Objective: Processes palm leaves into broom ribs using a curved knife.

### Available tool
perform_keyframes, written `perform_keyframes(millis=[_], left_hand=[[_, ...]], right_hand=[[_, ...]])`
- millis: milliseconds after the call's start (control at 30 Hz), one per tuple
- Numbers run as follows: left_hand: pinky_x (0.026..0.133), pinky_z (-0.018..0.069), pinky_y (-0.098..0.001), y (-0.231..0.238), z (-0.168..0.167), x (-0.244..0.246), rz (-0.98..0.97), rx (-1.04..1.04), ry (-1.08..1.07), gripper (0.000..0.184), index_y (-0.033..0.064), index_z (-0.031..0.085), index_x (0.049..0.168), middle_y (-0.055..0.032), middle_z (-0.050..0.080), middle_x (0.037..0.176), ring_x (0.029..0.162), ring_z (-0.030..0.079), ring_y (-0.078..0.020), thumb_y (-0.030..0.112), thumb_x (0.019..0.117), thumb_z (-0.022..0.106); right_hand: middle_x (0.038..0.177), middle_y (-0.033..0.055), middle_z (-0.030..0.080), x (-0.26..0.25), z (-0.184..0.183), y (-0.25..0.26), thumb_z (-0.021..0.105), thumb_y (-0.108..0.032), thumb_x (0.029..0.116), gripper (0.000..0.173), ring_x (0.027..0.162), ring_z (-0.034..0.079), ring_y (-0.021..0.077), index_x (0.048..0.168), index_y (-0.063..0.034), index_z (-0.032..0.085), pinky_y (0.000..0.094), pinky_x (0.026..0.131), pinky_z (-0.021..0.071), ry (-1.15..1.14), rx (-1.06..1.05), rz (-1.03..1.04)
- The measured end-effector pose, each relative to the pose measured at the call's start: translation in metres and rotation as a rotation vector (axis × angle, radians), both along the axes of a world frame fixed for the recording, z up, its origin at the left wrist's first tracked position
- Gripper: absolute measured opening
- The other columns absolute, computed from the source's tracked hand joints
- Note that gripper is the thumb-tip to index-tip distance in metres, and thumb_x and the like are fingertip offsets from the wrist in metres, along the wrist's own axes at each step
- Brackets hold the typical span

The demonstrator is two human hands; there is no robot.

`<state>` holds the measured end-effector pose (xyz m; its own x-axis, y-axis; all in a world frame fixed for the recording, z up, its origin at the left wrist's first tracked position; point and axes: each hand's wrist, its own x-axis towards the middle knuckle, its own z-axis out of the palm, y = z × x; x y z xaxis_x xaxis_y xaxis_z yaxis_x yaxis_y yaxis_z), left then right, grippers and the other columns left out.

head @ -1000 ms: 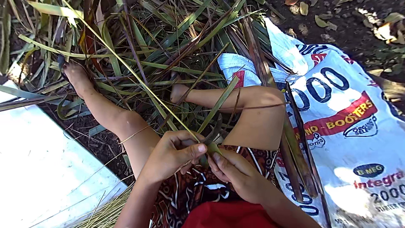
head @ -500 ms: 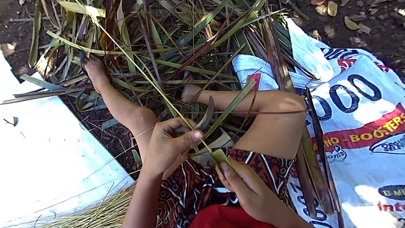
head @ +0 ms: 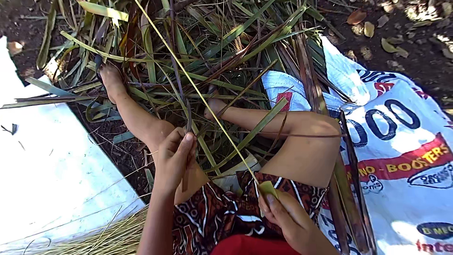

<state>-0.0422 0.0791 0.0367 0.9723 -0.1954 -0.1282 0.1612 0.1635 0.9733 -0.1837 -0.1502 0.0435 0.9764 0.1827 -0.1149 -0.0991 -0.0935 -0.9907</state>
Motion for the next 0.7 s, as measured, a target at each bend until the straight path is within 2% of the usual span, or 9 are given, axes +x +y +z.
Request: perform_keyframes(millis=[33,100,200,267,367,467,567,633,700], left_hand=[[0.045,0.0425,-0.0122,-0.003,-0.005,-0.006,-0.033,-0.082,0.008,0.023,0.0230,0.056,0.088,0.0119,0.051,0.061,0.047,0.047,0.0030,0.038,0.1053,0.051],[0.044,0.0392,-0.0118,-0.006,-0.014,-0.013,-0.112,-0.261,0.052,0.039,0.0264,0.055,0.090,0.0143,0.047,0.063,0.047,0.044,0.0045,0.065,0.0911,0.060],[0.045,0.0374,-0.0111,-0.016,-0.015,-0.018,-0.199,-0.247,-0.001,0.051,0.0286,0.056,0.102,0.0178,0.048,0.068,0.050,0.042,0.0075,0.075,0.0818,0.063],[0.047,0.0377,-0.0086,-0.030,-0.002,-0.023,-0.181,-0.042,-0.091,0.041,0.0250,0.056,0.111,0.0202,0.050,0.071,0.053,0.042,0.0108,0.058,0.0897,0.068],[0.047,0.0400,-0.0086,-0.044,0.014,-0.020,-0.162,0.038,-0.097,0.013,0.0165,0.057,0.105,0.0180,0.053,0.070,0.051,0.045,0.0094,0.022,0.0978,0.066],[0.045,0.0415,-0.0095,-0.039,0.010,-0.011,-0.031,0.041,-0.132,0.009,0.0208,0.058,0.100,0.0176,0.050,0.065,0.048,0.045,0.0089,0.030,0.1027,0.058],[0.048,0.0412,-0.0112,-0.031,0.003,-0.018,-0.058,0.145,-0.315,0.050,0.0254,0.049,0.120,0.0140,0.048,0.071,0.053,0.044,0.0079,0.068,0.1014,0.032],[0.054,0.0487,-0.0219,-0.038,0.007,-0.035,-0.230,0.378,-0.464,0.063,0.0011,0.047,0.138,0.0006,0.057,0.074,0.057,0.053,-0.0036,0.055,0.1073,0.033],[0.057,0.0540,-0.0329,-0.051,0.010,-0.044,-0.364,0.543,-0.441,0.061,-0.0087,0.046,0.139,-0.0065,0.064,0.074,0.059,0.061,-0.0149,0.042,0.1052,0.051]], right_hand=[[0.066,-0.0121,0.036,0.002,-0.003,-0.001,0.032,-0.036,0.1121,0.038,0.056,0.032,-0.0122,0.089,-0.0134,0.052,0.0057,0.052,0.0279,-0.010,0.017,-0.011],[0.066,-0.0128,0.035,0.004,-0.005,-0.003,0.032,-0.038,0.1121,0.038,0.056,0.032,-0.0123,0.088,-0.0153,0.051,0.0058,0.052,0.0274,-0.021,0.038,-0.014],[0.067,-0.0119,0.037,0.006,-0.010,-0.005,0.032,-0.036,0.1125,0.038,0.056,0.031,-0.0128,0.090,-0.0129,0.051,0.0050,0.052,0.0275,-0.057,0.007,0.014],[0.067,-0.0105,0.038,0.006,-0.015,-0.005,0.032,-0.034,0.1125,0.038,0.056,0.032,-0.0122,0.092,-0.0105,0.052,0.0048,0.052,0.0287,-0.075,-0.013,0.039],[0.066,-0.0117,0.038,0.005,-0.017,-0.002,0.036,-0.032,0.1116,0.036,0.056,0.033,-0.0108,0.086,-0.0111,0.051,0.0069,0.054,0.0297,-0.004,0.103,0.038],[0.062,-0.0135,0.037,0.000,-0.011,-0.002,0.040,-0.024,0.1073,0.032,0.055,0.034,-0.0102,0.081,-0.0097,0.051,0.0084,0.055,0.0303,0.084,0.178,-0.068],[0.060,-0.0136,0.037,-0.004,-0.008,-0.004,0.037,-0.012,0.1025,0.027,0.054,0.033,-0.0099,0.079,-0.0085,0.051,0.0089,0.054,0.0295,0.164,0.188,-0.115],[0.061,-0.0145,0.039,-0.005,-0.011,-0.005,0.036,-0.012,0.1025,0.027,0.054,0.034,-0.0109,0.081,-0.0086,0.052,0.0083,0.054,0.0300,0.155,0.201,-0.099],[0.066,-0.0153,0.039,-0.009,-0.022,-0.010,0.036,-0.031,0.1116,0.035,0.057,0.034,-0.0119,0.085,-0.0151,0.052,0.0070,0.054,0.0300,0.068,0.184,-0.001]])
